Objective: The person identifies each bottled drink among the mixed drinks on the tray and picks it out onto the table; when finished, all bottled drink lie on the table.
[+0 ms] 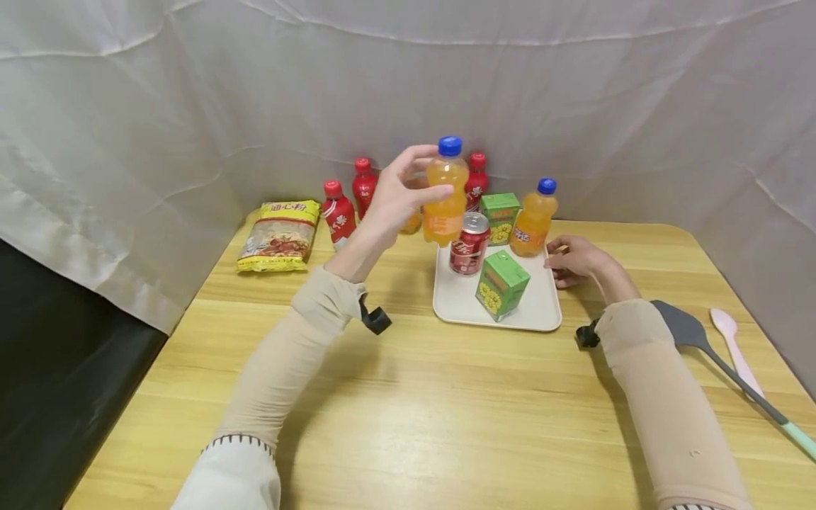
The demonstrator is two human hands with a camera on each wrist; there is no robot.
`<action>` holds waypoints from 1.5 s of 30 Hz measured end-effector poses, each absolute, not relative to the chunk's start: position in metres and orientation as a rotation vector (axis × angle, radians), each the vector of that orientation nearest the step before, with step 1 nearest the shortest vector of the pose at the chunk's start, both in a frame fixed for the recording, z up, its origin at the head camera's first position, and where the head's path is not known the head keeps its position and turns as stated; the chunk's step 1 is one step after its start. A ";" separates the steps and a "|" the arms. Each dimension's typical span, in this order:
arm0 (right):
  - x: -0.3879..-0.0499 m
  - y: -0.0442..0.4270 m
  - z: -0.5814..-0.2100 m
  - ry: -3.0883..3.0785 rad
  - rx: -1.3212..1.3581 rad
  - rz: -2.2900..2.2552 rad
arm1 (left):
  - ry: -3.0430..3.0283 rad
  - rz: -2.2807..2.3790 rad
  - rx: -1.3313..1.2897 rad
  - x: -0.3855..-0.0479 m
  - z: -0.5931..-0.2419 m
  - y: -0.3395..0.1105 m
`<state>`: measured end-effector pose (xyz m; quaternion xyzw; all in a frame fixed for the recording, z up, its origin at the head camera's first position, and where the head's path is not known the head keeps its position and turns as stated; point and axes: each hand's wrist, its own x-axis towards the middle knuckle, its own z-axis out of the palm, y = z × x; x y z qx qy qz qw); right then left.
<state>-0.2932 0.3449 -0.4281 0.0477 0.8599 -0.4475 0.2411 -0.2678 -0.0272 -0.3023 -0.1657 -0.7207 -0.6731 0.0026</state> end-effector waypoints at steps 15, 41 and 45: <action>-0.294 0.347 -0.429 2.357 0.113 -1.214 | -2.278 -1.892 -0.190 -0.293 -0.344 -0.078; -0.295 0.347 -0.430 2.353 0.131 -1.197 | -2.354 -1.709 -0.058 -0.313 -0.394 -0.099; -0.295 0.347 -0.429 2.357 0.127 -1.193 | -2.344 -1.682 -0.054 -0.313 -0.396 -0.098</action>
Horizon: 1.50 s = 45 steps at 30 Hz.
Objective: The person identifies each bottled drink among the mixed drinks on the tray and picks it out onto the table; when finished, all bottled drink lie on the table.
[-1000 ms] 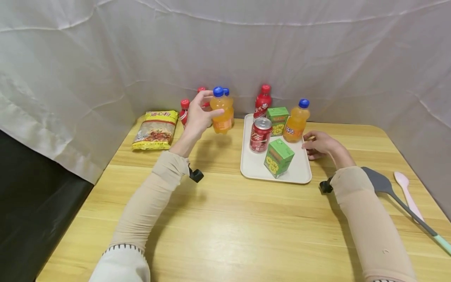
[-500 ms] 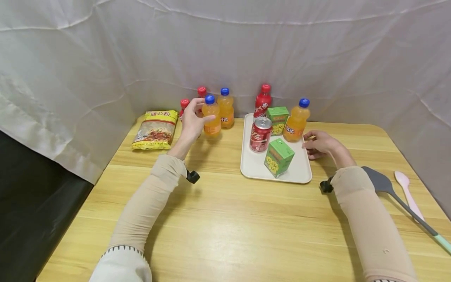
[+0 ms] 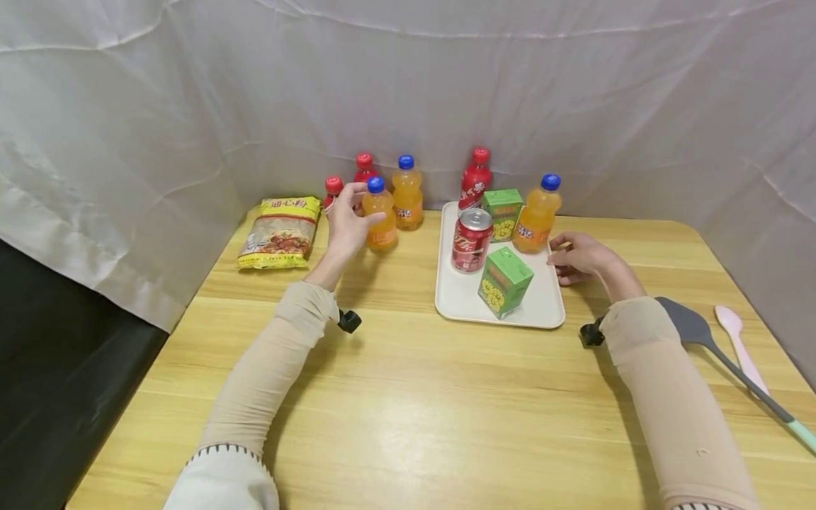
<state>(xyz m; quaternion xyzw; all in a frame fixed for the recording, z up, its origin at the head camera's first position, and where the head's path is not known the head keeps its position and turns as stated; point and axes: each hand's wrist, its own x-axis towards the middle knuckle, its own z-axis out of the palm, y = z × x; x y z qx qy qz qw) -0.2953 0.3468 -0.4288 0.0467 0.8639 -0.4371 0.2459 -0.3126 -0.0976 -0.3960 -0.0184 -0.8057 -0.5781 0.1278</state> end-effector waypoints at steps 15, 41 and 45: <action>-0.294 0.349 -0.424 2.377 0.143 -1.200 | -2.603 -1.308 -0.115 -0.310 -0.400 -0.088; -0.293 0.349 -0.431 2.367 0.155 -1.213 | -2.752 -0.871 -1.089 -0.311 -0.337 0.036; -0.292 0.347 -0.429 2.364 0.155 -1.219 | -2.843 -0.864 -1.075 -0.316 -0.330 0.054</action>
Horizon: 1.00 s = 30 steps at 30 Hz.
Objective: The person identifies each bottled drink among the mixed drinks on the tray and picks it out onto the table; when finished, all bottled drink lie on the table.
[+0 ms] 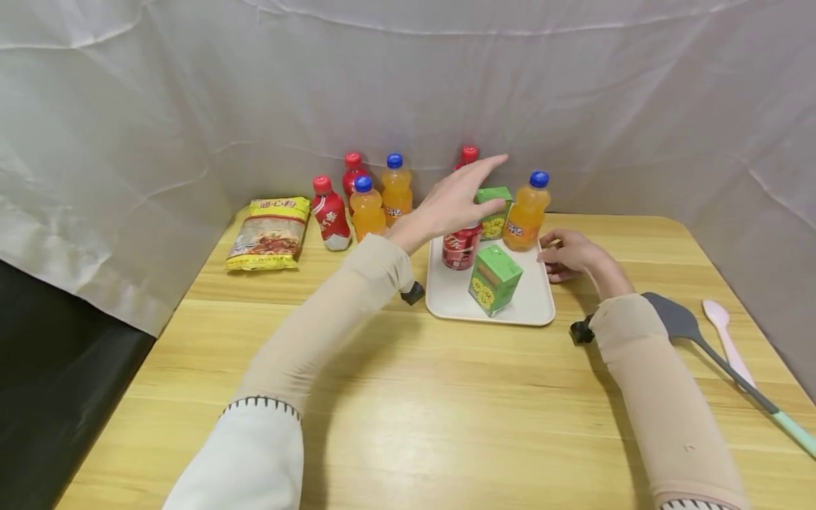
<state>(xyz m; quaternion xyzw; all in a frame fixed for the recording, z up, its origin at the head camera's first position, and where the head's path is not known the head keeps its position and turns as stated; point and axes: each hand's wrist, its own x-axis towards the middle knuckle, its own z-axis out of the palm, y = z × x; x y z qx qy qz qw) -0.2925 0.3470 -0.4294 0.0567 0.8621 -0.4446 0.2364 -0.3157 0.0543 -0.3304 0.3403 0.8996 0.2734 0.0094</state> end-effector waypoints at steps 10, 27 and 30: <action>-0.290 0.346 -0.428 2.365 0.169 -1.239 | 2.717 0.758 0.989 -0.334 -0.331 0.083; -0.291 0.338 -0.421 2.362 0.159 -1.232 | 2.534 0.831 0.950 -0.349 -0.332 0.104; -0.290 0.338 -0.422 2.359 0.156 -1.231 | 2.519 0.830 0.963 -0.348 -0.333 0.109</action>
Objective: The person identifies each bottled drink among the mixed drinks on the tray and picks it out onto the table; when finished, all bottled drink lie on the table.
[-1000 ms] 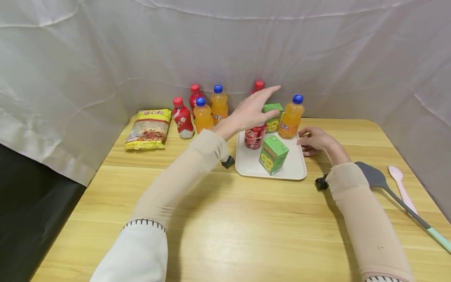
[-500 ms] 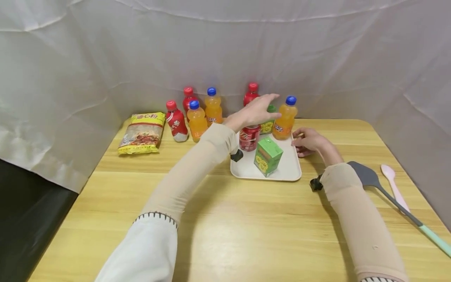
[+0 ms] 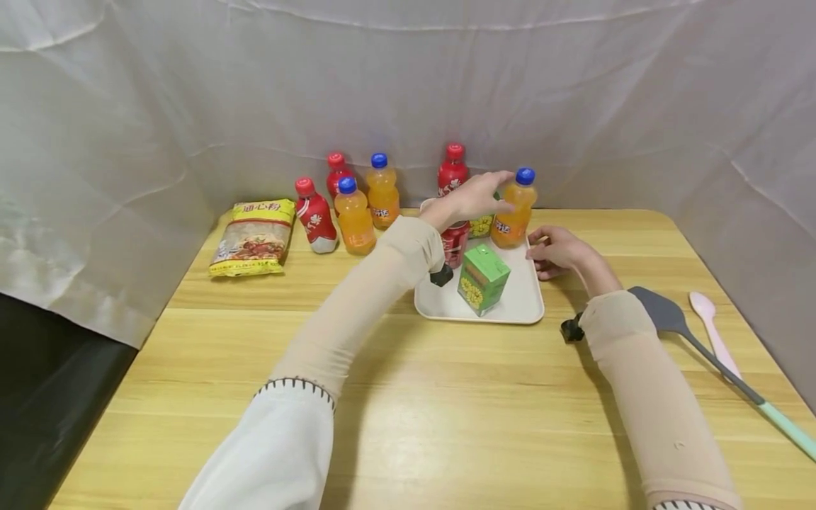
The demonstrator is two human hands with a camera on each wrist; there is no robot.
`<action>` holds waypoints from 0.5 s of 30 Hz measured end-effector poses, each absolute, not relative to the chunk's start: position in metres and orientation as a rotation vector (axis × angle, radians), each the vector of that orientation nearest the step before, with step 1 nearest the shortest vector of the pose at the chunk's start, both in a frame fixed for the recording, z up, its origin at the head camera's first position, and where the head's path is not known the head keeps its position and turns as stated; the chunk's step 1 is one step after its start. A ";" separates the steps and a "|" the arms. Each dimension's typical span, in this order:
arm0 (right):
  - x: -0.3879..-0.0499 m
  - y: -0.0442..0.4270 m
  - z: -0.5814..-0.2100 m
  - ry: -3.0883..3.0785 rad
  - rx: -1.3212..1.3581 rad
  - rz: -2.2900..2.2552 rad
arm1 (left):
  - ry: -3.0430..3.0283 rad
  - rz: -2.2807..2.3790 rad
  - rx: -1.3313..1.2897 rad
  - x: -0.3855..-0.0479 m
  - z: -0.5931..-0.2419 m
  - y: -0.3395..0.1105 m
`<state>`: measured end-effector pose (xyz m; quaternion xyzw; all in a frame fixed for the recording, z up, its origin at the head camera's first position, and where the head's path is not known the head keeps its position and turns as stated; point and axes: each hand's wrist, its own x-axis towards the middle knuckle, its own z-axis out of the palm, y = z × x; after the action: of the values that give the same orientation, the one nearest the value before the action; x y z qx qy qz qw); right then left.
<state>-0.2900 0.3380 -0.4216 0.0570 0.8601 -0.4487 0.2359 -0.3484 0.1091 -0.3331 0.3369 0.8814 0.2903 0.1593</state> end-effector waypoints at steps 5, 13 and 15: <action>-0.289 0.337 -0.422 2.359 0.154 -1.245 | 2.539 0.878 0.914 -0.347 -0.337 0.113; -0.289 0.334 -0.422 2.356 0.130 -1.259 | 2.692 0.727 0.850 -0.345 -0.340 0.117; -0.290 0.335 -0.422 2.358 0.129 -1.257 | 2.743 0.647 0.840 -0.343 -0.339 0.119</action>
<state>-0.2899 0.3346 -0.4215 0.0467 0.8575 -0.4571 0.2313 -0.3434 0.1190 -0.3391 0.2842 0.9281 0.2188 0.1004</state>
